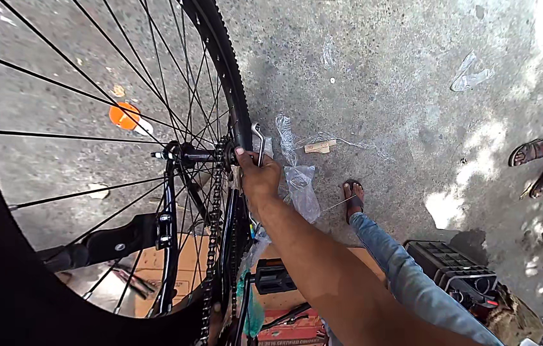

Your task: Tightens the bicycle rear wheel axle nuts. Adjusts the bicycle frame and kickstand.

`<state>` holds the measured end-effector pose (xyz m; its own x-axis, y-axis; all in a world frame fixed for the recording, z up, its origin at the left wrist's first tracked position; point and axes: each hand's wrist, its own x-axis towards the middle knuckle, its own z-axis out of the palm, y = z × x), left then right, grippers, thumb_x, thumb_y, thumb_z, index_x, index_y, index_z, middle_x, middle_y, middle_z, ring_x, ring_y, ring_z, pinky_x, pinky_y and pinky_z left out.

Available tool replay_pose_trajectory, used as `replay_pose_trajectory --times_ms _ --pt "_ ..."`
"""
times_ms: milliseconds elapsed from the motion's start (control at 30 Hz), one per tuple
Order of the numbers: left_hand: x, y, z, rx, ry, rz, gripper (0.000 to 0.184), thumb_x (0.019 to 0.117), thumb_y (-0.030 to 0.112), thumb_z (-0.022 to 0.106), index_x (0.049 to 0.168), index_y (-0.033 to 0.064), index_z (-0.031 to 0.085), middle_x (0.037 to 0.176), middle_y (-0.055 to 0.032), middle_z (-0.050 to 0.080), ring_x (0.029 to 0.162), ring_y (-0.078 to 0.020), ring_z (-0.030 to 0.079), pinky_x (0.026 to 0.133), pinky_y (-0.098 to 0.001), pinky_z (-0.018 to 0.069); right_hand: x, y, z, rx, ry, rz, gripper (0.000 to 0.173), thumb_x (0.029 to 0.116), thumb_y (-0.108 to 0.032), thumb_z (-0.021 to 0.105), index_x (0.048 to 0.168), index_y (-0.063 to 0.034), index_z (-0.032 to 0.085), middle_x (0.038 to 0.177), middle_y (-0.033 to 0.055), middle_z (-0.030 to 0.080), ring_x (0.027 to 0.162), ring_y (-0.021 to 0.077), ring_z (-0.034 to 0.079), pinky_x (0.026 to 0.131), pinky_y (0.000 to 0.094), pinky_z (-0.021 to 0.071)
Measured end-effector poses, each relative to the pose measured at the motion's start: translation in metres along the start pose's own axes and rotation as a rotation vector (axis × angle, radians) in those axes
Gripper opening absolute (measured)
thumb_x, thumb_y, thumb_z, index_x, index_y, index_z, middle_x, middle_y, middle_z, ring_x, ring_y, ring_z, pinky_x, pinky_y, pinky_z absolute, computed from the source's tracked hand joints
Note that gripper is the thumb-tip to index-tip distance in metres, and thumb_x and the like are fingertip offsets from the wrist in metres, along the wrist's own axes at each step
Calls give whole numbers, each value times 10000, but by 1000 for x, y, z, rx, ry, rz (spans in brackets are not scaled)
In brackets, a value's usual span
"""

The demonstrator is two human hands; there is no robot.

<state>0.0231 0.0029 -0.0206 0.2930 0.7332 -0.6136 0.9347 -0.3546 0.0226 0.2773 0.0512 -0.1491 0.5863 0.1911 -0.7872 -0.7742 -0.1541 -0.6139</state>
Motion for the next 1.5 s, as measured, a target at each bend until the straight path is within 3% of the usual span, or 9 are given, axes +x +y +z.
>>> replay_pose_trajectory --times_ms 167,400,500,567,800,1033,1200,1367,1500 --pt "2 -4 -1 -98 78 0 643 936 535 597 1228 -30 688 1211 -188 716 1222 -293 648 1076 -507 469 -4 -9 -24 -120 -53 -40 486 1112 -447 354 1246 -50 600 888 71 647 701 146 569 635 348 493" --pt "-6 -2 -10 64 14 -91 709 951 628 546 1253 5 701 1246 -229 702 1234 -410 638 1074 -610 439 -9 7 -89 -262 -195 -347 331 1093 -186 369 1181 33 602 990 110 664 889 148 655 835 349 557" --pt "-4 -30 22 80 359 157 722 950 693 493 1116 39 753 1063 -172 756 1058 -335 718 986 -554 522 -13 21 -89 -239 -223 -322 373 1115 -245 308 1137 -26 610 765 -1 540 637 78 514 606 263 469" --pt "-9 5 -15 70 87 -2 691 967 630 524 1238 23 714 1235 -184 717 1239 -345 644 1100 -544 437 -16 28 -80 -237 -222 -250 449 1129 -338 262 1136 -64 617 715 -10 458 572 102 427 542 285 404" --pt "-8 12 -13 -30 106 -37 710 942 601 556 1208 -41 702 1197 -229 717 1192 -366 664 1064 -551 461 -9 52 -40 -154 -185 -99 468 1123 -431 231 1034 -103 552 717 -5 416 555 127 407 507 315 387" --pt "-5 -4 3 63 173 51 643 963 573 540 1085 -17 763 1095 -215 753 1099 -363 713 975 -554 529 9 60 -39 -447 -349 -337 534 1130 -402 255 1319 14 532 1067 210 659 989 291 670 884 506 546" --pt "-3 25 -30 65 -121 -105 616 983 499 569 1245 -47 687 1257 -234 693 1265 -362 619 1111 -538 416 42 46 -54 -723 -518 -533 399 1079 -309 362 1240 33 489 928 185 627 847 306 659 751 519 550" --pt "-2 0 -10 121 -37 -29 700 972 610 509 1246 -7 694 1230 -203 712 1229 -362 643 1080 -565 441 -30 26 -46 -664 -408 -169 396 1060 -277 417 1398 -73 407 843 157 609 656 281 622 574 479 522" --pt "2 -31 25 94 131 -31 761 900 710 551 1217 36 709 1168 -152 740 1160 -303 682 1022 -524 502 -108 -22 -48 -743 -392 87 712 1061 -228 488 1629 -207 59 912 136 645 690 270 667 631 487 582"
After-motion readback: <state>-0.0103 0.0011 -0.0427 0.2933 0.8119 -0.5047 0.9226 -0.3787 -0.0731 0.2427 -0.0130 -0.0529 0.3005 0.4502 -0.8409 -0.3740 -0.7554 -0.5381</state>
